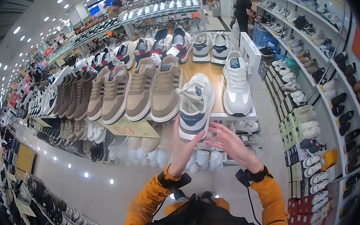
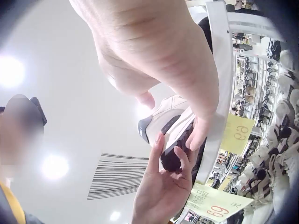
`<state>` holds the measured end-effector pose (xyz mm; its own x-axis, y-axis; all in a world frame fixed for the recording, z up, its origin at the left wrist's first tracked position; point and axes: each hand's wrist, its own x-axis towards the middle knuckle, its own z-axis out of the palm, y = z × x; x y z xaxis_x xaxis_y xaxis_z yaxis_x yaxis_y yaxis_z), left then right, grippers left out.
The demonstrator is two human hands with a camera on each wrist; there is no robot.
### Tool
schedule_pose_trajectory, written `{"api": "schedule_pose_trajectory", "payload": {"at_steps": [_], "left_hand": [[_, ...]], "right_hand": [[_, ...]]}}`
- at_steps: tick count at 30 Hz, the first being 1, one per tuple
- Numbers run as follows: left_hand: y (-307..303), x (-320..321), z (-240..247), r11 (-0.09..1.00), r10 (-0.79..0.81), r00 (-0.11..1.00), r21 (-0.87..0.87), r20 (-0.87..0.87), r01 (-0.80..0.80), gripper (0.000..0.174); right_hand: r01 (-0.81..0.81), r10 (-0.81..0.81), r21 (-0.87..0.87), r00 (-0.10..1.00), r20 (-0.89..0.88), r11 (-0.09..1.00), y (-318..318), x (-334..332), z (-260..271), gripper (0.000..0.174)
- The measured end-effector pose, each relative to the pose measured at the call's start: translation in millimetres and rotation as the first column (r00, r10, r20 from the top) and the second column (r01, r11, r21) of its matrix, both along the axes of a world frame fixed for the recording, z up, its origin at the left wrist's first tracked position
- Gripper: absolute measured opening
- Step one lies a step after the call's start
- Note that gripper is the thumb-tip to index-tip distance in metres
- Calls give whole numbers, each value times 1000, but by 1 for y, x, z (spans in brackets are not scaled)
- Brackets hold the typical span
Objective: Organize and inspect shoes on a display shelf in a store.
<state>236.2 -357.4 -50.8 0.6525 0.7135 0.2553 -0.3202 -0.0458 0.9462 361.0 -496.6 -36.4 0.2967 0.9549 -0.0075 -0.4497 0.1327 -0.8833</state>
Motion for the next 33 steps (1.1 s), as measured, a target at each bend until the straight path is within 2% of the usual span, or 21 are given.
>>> {"api": "schedule_pose_trajectory", "payload": {"at_steps": [3, 6, 7, 8, 10, 11, 12, 14, 15, 18, 20, 22, 24, 27, 28, 29, 30, 31, 33], "left_hand": [[-7, 10, 15, 992, 6, 1000, -127, -19, -8, 83], [-1, 30, 2, 995, 25, 999, -99, 30, -22, 84], [17, 41, -27, 947, 161, 987, 284, -12, -151, 85], [17, 37, -18, 949, 153, 988, 280, -14, -143, 85], [13, 28, 6, 986, -152, 961, 32, -230, 163, 86], [13, 29, 4, 978, -138, 965, 123, -225, 169, 88], [13, 29, 4, 978, -141, 963, 122, -229, 172, 88], [12, 28, 3, 976, -83, 943, 166, -321, 143, 88], [12, 29, 4, 976, -84, 943, 165, -322, 143, 88], [13, 34, 13, 974, 57, 939, 224, -340, 22, 85], [15, 37, 10, 979, 66, 956, 206, -287, -6, 82], [14, 37, 2, 976, 73, 969, 218, -236, -20, 80], [1, 28, -1, 960, 166, 949, 263, -267, -93, 77], [-13, 13, -11, 959, 45, 962, 281, -268, 34, 71], [-15, 11, -14, 948, -14, 960, 303, -278, 101, 69], [-21, 8, -4, 975, -98, 953, 163, -285, 149, 65], [-22, 8, -5, 975, -95, 953, 165, -288, 147, 65], [-22, 7, -6, 969, -162, 944, 134, -289, 207, 64], [-25, 5, -3, 954, -250, 924, 91, -287, 286, 59]], "right_hand": [[29, -31, -52, 998, -50, 998, -13, 10, -10, 47], [63, -65, -88, 997, -31, 994, -24, 11, -10, 43], [60, -63, -99, 998, -25, 993, -27, 12, -10, 42], [57, -60, -109, 998, -19, 992, -30, 12, -11, 41], [70, -73, -116, 997, -24, 991, -36, 14, -13, 41], [75, -79, -117, 997, -28, 990, -37, 15, -13, 41], [77, -81, -117, 996, -32, 990, -38, 17, -15, 41], [90, -93, -72, 995, -44, 993, -39, 20, -20, 42], [90, -93, -73, 995, -45, 993, -39, 22, -21, 42], [124, -126, -95, 992, -20, 988, -35, 27, -18, 43], [148, -138, -138, 987, 77, 979, -29, 31, -11, 49], [126, -119, -149, 992, 49, 981, -24, 43, -11, 54], [107, -105, -152, 994, 20, 983, -20, 55, -7, 59], [114, -114, -217, 993, 16, 969, -15, 69, 2, 78], [110, -111, -216, 994, 9, 970, -13, 74, 4, 78], [46, -64, -206, 994, -85, 978, -11, 80, 7, 79], [-18, -16, -188, 984, -176, 982, -9, 85, 8, 80], [1, -50, -208, 972, -230, 978, -5, 87, 5, 80], [40, -90, -262, 979, -184, 964, -1, 84, 9, 78]]}}
